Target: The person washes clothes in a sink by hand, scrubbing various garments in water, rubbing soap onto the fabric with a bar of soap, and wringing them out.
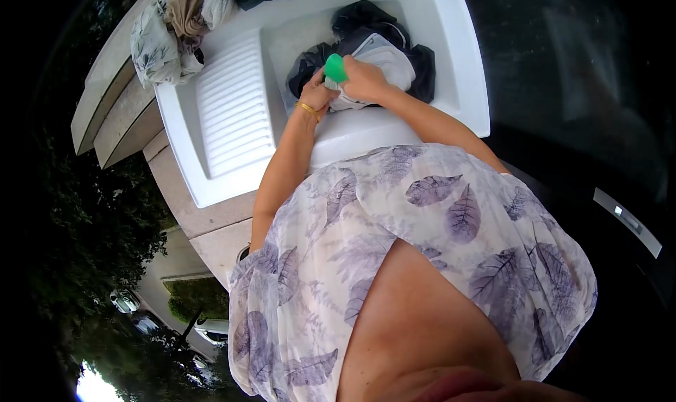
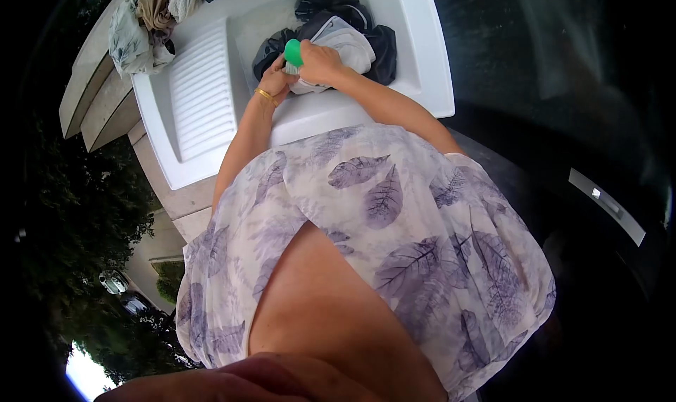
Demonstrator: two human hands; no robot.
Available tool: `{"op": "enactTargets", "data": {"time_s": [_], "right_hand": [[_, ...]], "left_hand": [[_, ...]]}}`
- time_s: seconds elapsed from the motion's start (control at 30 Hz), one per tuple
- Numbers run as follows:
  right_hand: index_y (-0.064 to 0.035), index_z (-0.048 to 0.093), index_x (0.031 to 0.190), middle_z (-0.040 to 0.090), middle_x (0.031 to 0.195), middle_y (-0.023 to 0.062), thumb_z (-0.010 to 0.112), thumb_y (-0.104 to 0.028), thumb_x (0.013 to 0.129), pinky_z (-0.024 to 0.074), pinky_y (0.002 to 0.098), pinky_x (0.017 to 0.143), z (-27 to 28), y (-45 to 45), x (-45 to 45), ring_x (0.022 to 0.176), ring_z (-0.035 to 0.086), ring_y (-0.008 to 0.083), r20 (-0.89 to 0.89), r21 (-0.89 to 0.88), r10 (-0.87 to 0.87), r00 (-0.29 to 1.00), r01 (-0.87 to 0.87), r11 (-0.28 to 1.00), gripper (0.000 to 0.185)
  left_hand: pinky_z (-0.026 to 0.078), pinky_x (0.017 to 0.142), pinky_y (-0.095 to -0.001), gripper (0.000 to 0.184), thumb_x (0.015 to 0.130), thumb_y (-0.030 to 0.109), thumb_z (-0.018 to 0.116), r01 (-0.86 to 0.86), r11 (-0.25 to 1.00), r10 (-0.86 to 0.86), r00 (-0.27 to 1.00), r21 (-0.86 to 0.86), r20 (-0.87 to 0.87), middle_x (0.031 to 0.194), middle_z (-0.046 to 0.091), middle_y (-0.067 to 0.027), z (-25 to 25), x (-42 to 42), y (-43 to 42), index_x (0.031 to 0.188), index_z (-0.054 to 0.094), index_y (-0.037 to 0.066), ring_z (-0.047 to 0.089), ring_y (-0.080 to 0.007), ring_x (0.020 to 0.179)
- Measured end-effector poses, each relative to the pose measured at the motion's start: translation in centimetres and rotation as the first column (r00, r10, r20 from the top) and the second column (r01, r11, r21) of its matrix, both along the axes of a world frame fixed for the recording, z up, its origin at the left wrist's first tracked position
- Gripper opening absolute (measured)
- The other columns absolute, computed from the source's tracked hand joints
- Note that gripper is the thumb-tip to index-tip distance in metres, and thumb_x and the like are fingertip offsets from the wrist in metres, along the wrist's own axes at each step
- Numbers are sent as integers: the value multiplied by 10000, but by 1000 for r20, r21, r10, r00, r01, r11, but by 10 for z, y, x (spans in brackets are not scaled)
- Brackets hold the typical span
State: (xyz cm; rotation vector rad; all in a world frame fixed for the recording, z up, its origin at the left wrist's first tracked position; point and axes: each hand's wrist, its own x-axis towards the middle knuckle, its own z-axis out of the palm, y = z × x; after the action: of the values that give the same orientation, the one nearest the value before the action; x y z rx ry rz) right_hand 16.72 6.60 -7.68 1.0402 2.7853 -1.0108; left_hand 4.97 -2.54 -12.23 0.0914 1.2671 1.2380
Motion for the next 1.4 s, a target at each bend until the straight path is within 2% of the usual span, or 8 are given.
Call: {"op": "enactTargets", "data": {"time_s": [0.2, 0.3, 0.43, 0.53, 0.67, 0.8, 1.0, 1.4], "right_hand": [[40, 495, 945, 598, 944, 250, 541, -68, 681, 478, 460, 750, -6, 39, 34, 895, 604, 371, 88, 180, -45, 995, 29, 983, 289], [16, 472, 977, 594, 965, 232, 508, -91, 708, 456, 477, 749, -3, 36, 47, 899, 583, 393, 126, 171, -212, 969, 189, 967, 292], [58, 468, 966, 588, 964, 274, 496, -69, 698, 468, 474, 779, 13, 34, 47, 933, 581, 407, 171, 82, -328, 929, 319, 944, 298], [10, 500, 1005, 601, 981, 247, 575, -182, 704, 458, 443, 814, 17, 48, 47, 962, 569, 407, 210, -56, -387, 898, 406, 912, 364], [-8, 514, 1025, 610, 976, 227, 669, -247, 675, 449, 430, 820, 35, 93, 50, 950, 578, 384, -54, -229, -453, 890, 431, 873, 451], [0, 531, 1011, 616, 964, 197, 681, -243, 700, 460, 390, 763, 71, 148, 35, 913, 598, 316, -154, 33, -602, 784, 613, 790, 422], [6, 463, 1089, 603, 1013, 229, 596, -234, 747, 450, 479, 799, 92, 227, 15, 951, 585, 388, -79, 366, -559, 826, 545, 754, 439], [-27, 499, 1044, 618, 997, 187, 676, -347, 738, 451, 474, 791, 78, 266, 20, 976, 581, 353, -1, 538, -435, 901, 367, 759, 477]], "left_hand": [[428, 898, -277, 798, 687, -234, 475, -5, 1000, 7, 997, 23, -82, 1138, 558, -102, 2, 3, 4, 1396, 255, 60, 554, -190, 1003], [435, 900, -281, 796, 646, -237, 456, -49, 998, 49, 999, 27, -16, 1133, 563, -141, 11, 2, 2, 1374, 292, 40, 559, -220, 1014], [471, 849, -290, 663, 630, -212, 467, -93, 994, 96, 994, -57, 49, 1079, 575, -135, 4, -2, 4, 1255, 422, 6, 578, -228, 945], [492, 798, -292, 530, 626, -187, 472, -102, 988, 111, 991, -113, 79, 1009, 586, -116, -8, -7, 5, 1124, 505, -9, 586, -228, 881], [500, 767, -296, 415, 636, -167, 460, -144, 976, 162, 981, -163, 103, 953, 590, -100, -3, -7, 5, 1013, 543, -12, 588, -224, 849], [498, 774, -298, 388, 645, -159, 451, -154, 966, 185, 972, -206, 143, 958, 590, -100, 2, -6, 5, 991, 542, -9, 587, -222, 861], [487, 804, -295, 406, 648, -147, 441, -132, 973, 159, 977, -188, 138, 979, 588, -95, 2, -6, 4, 1015, 537, -6, 579, -221, 894], [473, 738, -293, 291, 632, -103, 447, -182, 965, 207, 971, -187, 121, 846, 554, -52, -17, -5, 3, 867, 558, 29, 543, -204, 781]]}}
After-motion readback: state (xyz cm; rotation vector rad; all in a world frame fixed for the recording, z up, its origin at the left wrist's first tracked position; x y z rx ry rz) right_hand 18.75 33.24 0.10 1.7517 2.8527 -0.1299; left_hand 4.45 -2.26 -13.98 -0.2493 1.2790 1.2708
